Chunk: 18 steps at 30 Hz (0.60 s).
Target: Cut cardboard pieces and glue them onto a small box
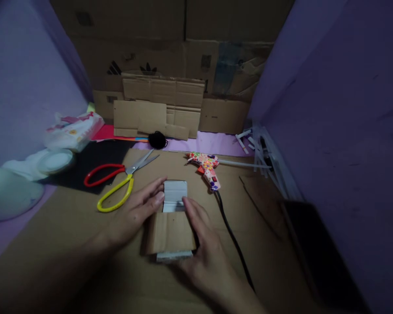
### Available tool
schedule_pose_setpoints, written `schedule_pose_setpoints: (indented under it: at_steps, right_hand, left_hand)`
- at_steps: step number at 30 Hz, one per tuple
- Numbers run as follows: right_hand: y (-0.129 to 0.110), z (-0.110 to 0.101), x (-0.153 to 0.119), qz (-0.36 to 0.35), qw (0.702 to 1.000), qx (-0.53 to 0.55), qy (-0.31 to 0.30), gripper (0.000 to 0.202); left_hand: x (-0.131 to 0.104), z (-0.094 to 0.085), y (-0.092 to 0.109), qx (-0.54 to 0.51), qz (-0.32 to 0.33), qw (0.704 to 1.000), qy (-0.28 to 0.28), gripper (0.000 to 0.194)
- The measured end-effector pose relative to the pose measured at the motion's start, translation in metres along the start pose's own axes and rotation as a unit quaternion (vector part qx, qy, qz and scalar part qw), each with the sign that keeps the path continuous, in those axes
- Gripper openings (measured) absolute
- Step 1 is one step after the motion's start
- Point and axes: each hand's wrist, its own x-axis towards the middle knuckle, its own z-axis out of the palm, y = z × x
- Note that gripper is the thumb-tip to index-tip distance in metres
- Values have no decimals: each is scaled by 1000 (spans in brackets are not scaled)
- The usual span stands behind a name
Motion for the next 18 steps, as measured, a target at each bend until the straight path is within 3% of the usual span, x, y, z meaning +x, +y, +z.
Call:
schedule_pose_setpoints:
  at_steps: [3,8,11,18]
  right_hand:
    - [0,2,-2,16,999,-15,33,93]
    - [-2,6,-4,103,993,46,44,113]
    - [-1,7,-4,121,985,115,40,117]
    - [5,8,-2,125,967,218,35,104]
  left_hand:
    - [-9,-7,8,4,3,999,-50,59]
    - [-24,-17,19,24,-20,986,-165,95]
    - [-25,-14,21,50,-27,978,-202,111]
    - [-27,2,14,-7,-2,985,-174,82]
